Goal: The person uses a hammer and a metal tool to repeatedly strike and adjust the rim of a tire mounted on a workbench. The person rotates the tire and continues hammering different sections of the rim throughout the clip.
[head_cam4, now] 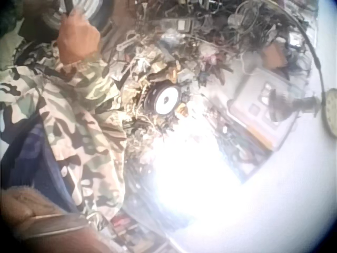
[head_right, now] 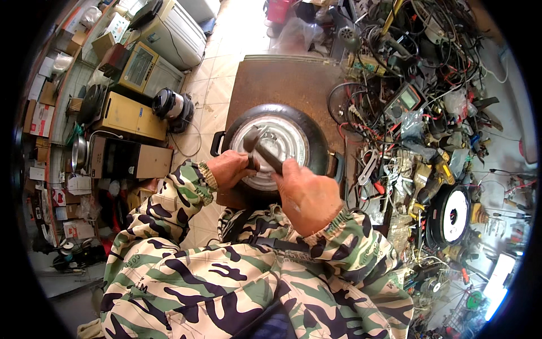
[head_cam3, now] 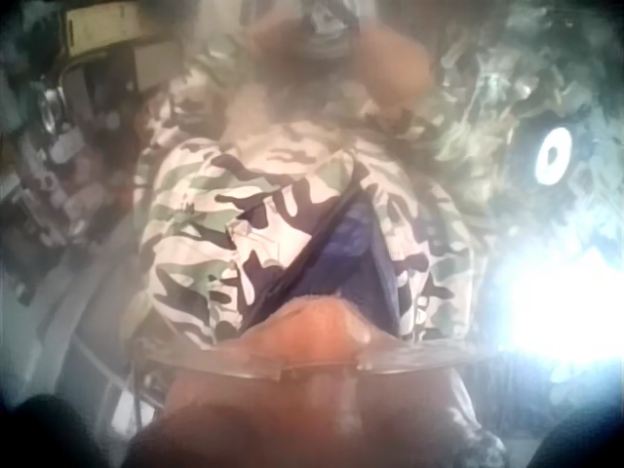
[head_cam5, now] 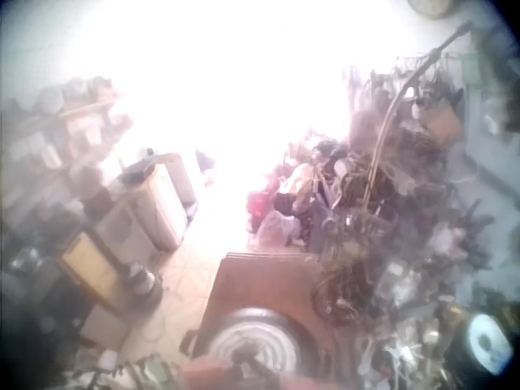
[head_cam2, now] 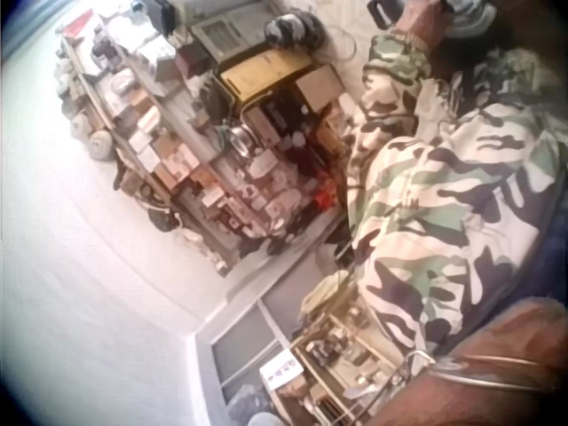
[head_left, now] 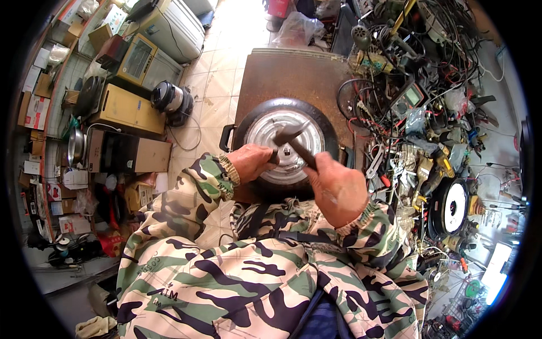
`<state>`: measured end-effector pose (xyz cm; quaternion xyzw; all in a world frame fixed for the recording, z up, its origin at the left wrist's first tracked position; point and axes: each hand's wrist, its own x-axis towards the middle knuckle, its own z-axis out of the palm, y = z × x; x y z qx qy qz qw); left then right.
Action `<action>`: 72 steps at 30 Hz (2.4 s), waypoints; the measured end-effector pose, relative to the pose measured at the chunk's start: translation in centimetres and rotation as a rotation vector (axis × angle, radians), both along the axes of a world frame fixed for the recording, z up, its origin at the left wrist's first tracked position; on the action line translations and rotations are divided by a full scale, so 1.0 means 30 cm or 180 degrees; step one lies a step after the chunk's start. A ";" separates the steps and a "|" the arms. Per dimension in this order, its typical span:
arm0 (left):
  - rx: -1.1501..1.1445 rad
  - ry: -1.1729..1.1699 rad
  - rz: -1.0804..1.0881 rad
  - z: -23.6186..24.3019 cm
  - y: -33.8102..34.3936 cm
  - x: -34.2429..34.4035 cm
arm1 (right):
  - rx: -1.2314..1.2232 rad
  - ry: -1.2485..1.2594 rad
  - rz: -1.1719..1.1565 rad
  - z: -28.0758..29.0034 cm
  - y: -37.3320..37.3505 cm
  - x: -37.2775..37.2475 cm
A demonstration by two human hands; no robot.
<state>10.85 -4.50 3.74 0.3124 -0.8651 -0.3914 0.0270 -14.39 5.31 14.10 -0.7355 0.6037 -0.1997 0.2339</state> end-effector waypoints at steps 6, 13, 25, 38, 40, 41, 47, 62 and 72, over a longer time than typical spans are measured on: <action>-0.0001 -0.0190 -0.0077 0.003 -0.020 0.002 | -0.0169 -0.0072 0.0079 -0.053 0.001 0.003; 0.0269 0.0368 -0.0009 -0.031 -0.011 0.029 | 0.0004 0.0226 0.0131 -0.079 0.031 0.028; 0.0159 0.0013 -0.0069 -0.001 -0.023 0.034 | -0.0492 -0.0048 0.0114 -0.039 0.029 0.038; 0.0155 0.0034 -0.0292 -0.030 -0.065 0.056 | -0.0943 -0.0400 -0.0215 0.027 0.068 0.077; -0.0032 -0.0074 -0.0403 -0.007 -0.074 0.044 | -0.0870 -0.0256 -0.0220 0.005 0.073 0.078; -0.0137 -0.0176 -0.0457 -0.002 -0.074 0.039 | -0.0826 -0.0202 -0.0203 -0.006 0.079 0.078; -0.0269 -0.0413 -0.0429 0.003 -0.063 0.038 | -0.0726 -0.0326 -0.0410 -0.027 0.099 0.097; -0.0317 -0.0418 -0.0611 0.027 -0.073 0.026 | -0.0111 0.0620 -0.0057 -0.046 0.126 0.132; -0.0359 -0.0016 -0.0650 -0.035 -0.074 0.052 | 0.0237 0.0860 0.0115 -0.057 0.145 0.132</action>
